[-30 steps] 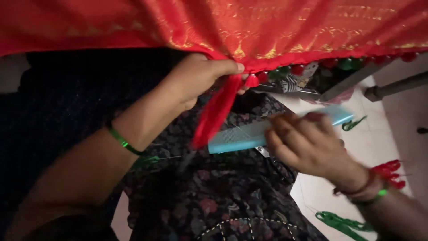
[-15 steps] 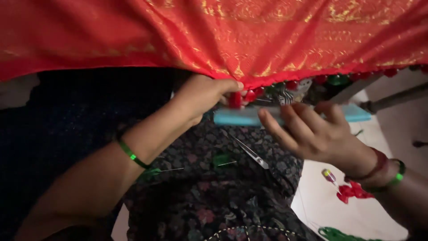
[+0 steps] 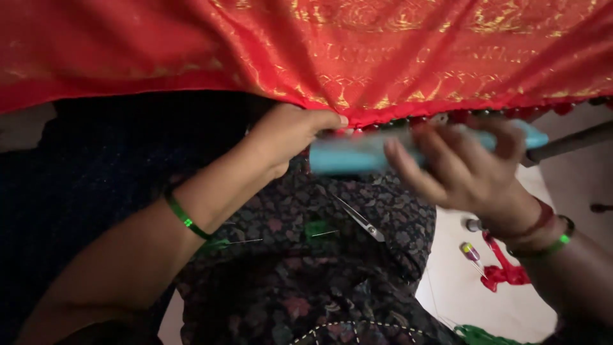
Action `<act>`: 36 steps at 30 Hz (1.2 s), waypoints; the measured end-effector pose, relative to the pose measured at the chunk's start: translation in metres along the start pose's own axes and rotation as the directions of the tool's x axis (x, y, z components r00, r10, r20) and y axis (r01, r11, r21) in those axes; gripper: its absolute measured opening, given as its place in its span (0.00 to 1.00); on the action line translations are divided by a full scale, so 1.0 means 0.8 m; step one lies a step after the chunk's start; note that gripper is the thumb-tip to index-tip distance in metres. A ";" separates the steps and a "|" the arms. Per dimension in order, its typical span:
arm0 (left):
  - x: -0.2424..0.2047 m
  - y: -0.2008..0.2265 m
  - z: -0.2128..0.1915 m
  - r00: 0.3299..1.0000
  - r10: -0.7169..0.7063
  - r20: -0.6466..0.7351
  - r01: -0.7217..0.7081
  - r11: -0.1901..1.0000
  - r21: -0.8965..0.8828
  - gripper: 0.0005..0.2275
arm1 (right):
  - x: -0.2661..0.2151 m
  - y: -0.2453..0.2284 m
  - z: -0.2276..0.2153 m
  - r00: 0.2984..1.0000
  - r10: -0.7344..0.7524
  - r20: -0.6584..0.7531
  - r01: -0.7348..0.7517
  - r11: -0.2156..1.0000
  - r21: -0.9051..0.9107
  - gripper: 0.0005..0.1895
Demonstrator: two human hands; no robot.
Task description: Manually sewing and trimming decorative tassels onto the edge of a red saree fabric.
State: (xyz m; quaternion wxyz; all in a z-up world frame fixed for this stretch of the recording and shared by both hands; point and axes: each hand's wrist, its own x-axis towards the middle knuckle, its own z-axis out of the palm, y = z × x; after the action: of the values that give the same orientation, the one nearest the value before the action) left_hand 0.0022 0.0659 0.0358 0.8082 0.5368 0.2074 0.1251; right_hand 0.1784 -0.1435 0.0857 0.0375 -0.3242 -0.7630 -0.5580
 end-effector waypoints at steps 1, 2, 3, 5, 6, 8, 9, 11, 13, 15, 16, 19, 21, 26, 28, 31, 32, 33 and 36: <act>0.007 -0.006 -0.002 0.998 0.063 -0.024 -0.063 0.998 0.009 0.08 | 0.014 0.006 -0.007 0.984 0.094 0.154 -0.087 0.995 -0.047 0.24; 0.014 -0.010 -0.004 0.991 0.127 -0.047 -0.127 0.992 0.019 0.09 | 0.029 0.012 -0.013 0.935 0.190 0.298 -0.165 0.980 -0.107 0.24; 0.014 -0.010 -0.004 0.990 0.132 -0.047 -0.131 0.991 0.023 0.09 | 0.016 0.007 -0.010 0.936 0.191 0.294 -0.166 0.980 -0.111 0.24; 0.013 -0.012 -0.006 0.990 0.136 -0.033 -0.134 0.988 0.074 0.08 | -0.009 -0.003 -0.001 0.923 0.117 0.366 -0.152 0.986 0.068 0.26; 0.009 -0.005 -0.004 0.989 0.142 -0.040 -0.139 0.988 0.074 0.08 | -0.009 -0.002 -0.001 0.927 0.112 0.359 -0.147 0.987 0.071 0.26; -0.002 0.002 0.002 0.996 0.064 -0.068 -0.056 0.992 0.112 0.08 | -0.013 -0.005 -0.007 0.926 0.078 0.370 -0.113 0.991 0.073 0.25; -0.002 0.002 0.002 0.996 0.064 -0.065 -0.056 0.992 0.111 0.08 | -0.009 0.000 -0.007 0.925 0.078 0.372 -0.112 0.991 0.072 0.25; -0.001 0.003 0.004 1.000 0.028 0.009 -0.027 0.998 -0.065 0.08 | -0.002 0.011 -0.009 0.991 -0.014 0.131 0.000 0.995 0.100 0.22; 0.005 -0.006 0.003 0.997 0.065 -0.043 -0.066 0.998 -0.023 0.08 | 0.009 0.012 -0.006 0.975 0.096 0.201 -0.107 0.993 0.047 0.21; 0.009 -0.013 0.002 0.989 0.111 -0.097 -0.109 0.994 0.025 0.08 | 0.004 0.005 0.004 0.945 0.205 0.256 -0.208 0.978 -0.016 0.19; 0.011 -0.015 0.001 0.983 0.171 -0.072 -0.170 0.985 0.024 0.08 | -0.008 -0.002 0.012 0.956 0.170 0.241 -0.176 0.984 0.006 0.20; 0.002 -0.003 0.006 0.983 0.161 -0.087 -0.156 0.986 0.062 0.07 | -0.016 -0.010 0.011 0.953 0.091 0.288 -0.115 0.991 0.068 0.22; -0.003 0.001 0.007 0.989 0.077 -0.124 -0.065 0.993 0.099 0.06 | -0.018 -0.010 0.004 0.932 0.053 0.357 -0.099 0.989 0.111 0.23; 0.012 -0.016 -0.001 0.992 0.073 -0.102 -0.070 0.997 0.038 0.08 | 0.002 0.009 0.000 0.989 0.130 0.070 -0.130 0.991 -0.012 0.19; 0.011 -0.012 0.002 0.987 0.144 -0.078 -0.142 0.989 0.032 0.09 | -0.004 0.007 0.004 0.973 0.147 0.180 -0.146 0.989 -0.019 0.20; 0.003 -0.003 0.007 0.982 0.156 -0.105 -0.156 0.988 0.016 0.09 | -0.007 -0.004 0.008 0.936 0.139 0.323 -0.151 0.988 0.012 0.23; 0.000 0.000 0.008 0.985 0.098 -0.139 -0.096 0.995 0.017 0.10 | -0.008 -0.009 0.010 0.923 0.128 0.363 -0.151 0.988 0.034 0.24; -0.003 0.001 0.008 0.985 0.095 -0.145 -0.094 0.995 0.013 0.10 | -0.009 -0.014 0.009 0.924 0.124 0.361 -0.148 0.988 0.041 0.24; -0.006 0.001 0.011 0.990 0.074 -0.122 -0.076 0.997 -0.018 0.08 | -0.021 -0.028 0.003 0.944 0.112 0.310 -0.144 0.986 0.083 0.23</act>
State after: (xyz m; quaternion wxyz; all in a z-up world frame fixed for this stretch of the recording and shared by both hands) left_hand 0.0019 0.0569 0.0403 0.7949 0.5265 0.2341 0.1900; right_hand 0.1804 -0.1530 0.0594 -0.0273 -0.4527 -0.7650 -0.4573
